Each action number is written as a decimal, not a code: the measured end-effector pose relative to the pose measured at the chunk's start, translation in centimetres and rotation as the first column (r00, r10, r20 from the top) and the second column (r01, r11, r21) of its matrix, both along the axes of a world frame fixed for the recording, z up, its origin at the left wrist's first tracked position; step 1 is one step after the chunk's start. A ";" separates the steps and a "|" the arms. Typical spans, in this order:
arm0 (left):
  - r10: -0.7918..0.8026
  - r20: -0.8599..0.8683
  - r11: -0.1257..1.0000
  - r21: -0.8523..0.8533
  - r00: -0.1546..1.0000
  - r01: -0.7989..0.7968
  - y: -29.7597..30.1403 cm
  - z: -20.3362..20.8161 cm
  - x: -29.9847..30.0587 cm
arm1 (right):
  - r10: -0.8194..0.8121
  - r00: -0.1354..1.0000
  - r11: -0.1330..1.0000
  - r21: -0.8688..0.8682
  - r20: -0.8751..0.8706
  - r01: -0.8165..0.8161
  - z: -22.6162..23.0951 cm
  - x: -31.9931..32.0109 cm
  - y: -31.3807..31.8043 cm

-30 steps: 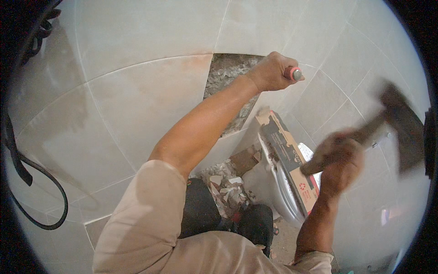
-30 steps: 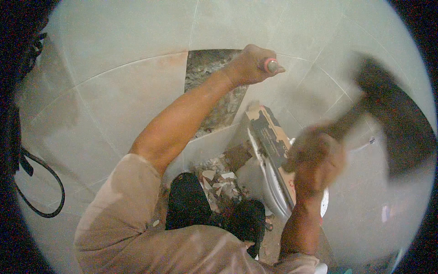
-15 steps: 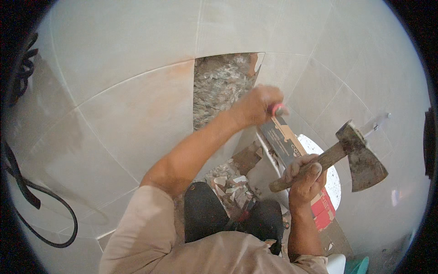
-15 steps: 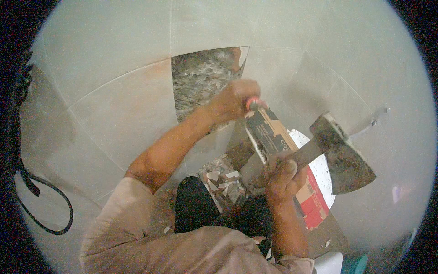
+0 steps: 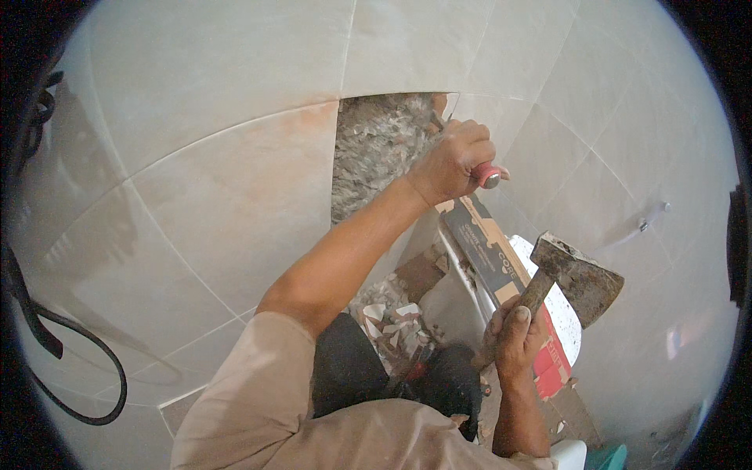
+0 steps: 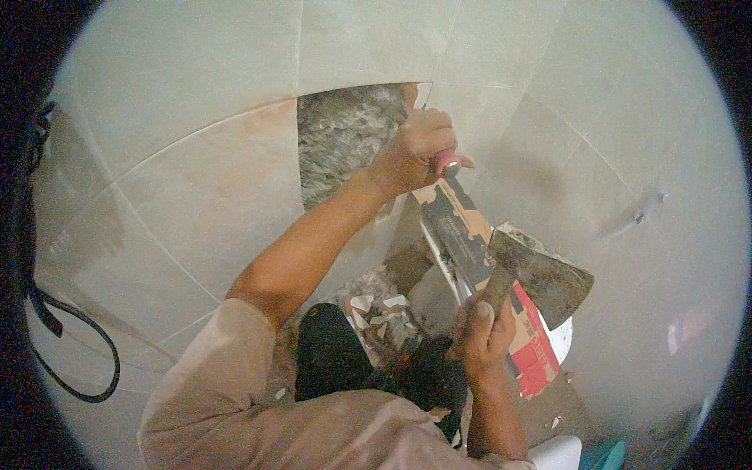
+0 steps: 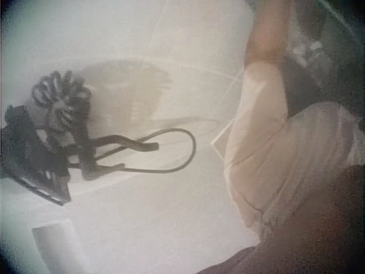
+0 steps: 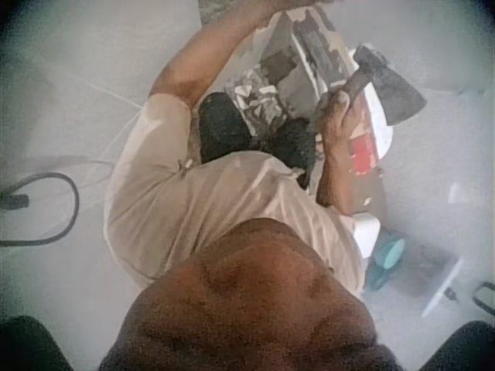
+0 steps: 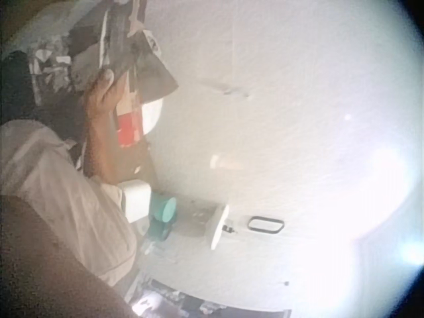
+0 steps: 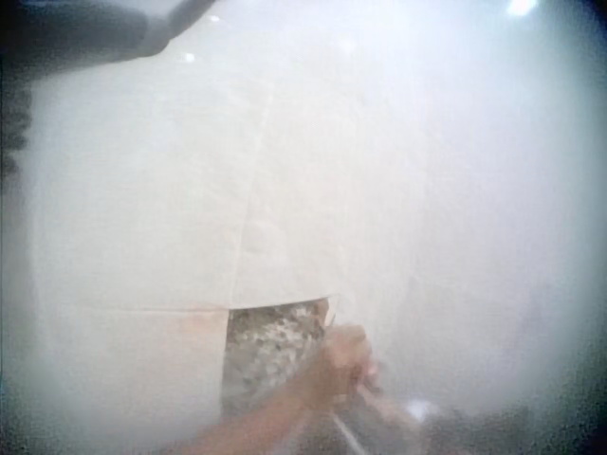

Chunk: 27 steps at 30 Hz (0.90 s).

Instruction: The person uses a hammer and a chisel to remove tiles from a tiled wall in a bathroom. They repeatedly strike the chisel to break the tiles and pry them off the wall, creating a pile of debris on the floor.

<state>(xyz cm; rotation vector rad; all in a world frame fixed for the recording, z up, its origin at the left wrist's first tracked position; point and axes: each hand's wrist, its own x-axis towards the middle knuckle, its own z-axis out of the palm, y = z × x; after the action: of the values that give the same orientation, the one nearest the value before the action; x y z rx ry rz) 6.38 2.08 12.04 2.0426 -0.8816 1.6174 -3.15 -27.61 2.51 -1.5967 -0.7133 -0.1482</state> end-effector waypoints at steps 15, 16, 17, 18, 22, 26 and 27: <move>-0.050 0.079 0.998 -0.035 0.996 0.053 2.6 1.3 1.4 | 0.225 0.853 0.853 0.328 0.471 -0.406 8.7 -0.5 3.0; -0.079 0.103 0.996 -0.024 0.992 0.082 2.8 1.6 1.5 | 0.245 0.763 0.782 0.343 0.599 -0.521 8.9 -0.1 4.0; -0.092 0.090 0.995 -0.031 0.992 0.095 2.5 1.7 1.7 | 0.032 0.706 0.889 0.304 0.707 -0.344 7.2 1.9 5.0; -0.107 0.076 0.993 -0.042 0.991 0.110 2.3 1.7 1.8 | -0.182 0.593 0.940 0.316 0.784 -0.131 5.5 4.0 6.0; -0.002 0.083 0.997 0.076 0.997 -0.004 3.6 1.0 2.2 | -0.054 0.835 0.888 -0.357 0.548 0.291 6.6 4.8 7.8; -0.090 0.062 0.992 -0.082 0.994 0.094 3.8 1.6 1.2 | 0.043 0.949 0.999 -0.004 0.313 -0.044 9.0 0.9 5.4; -0.113 0.058 0.989 -0.089 0.992 0.118 3.9 1.7 1.2 | 0.147 0.876 0.954 0.169 0.459 -0.248 10.0 0.8 5.4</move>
<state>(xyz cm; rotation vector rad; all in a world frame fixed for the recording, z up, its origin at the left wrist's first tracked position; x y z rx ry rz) 7.57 5.96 13.76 1.8598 -0.9086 1.6246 -2.33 -22.22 12.55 -1.2711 -1.1684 -0.4360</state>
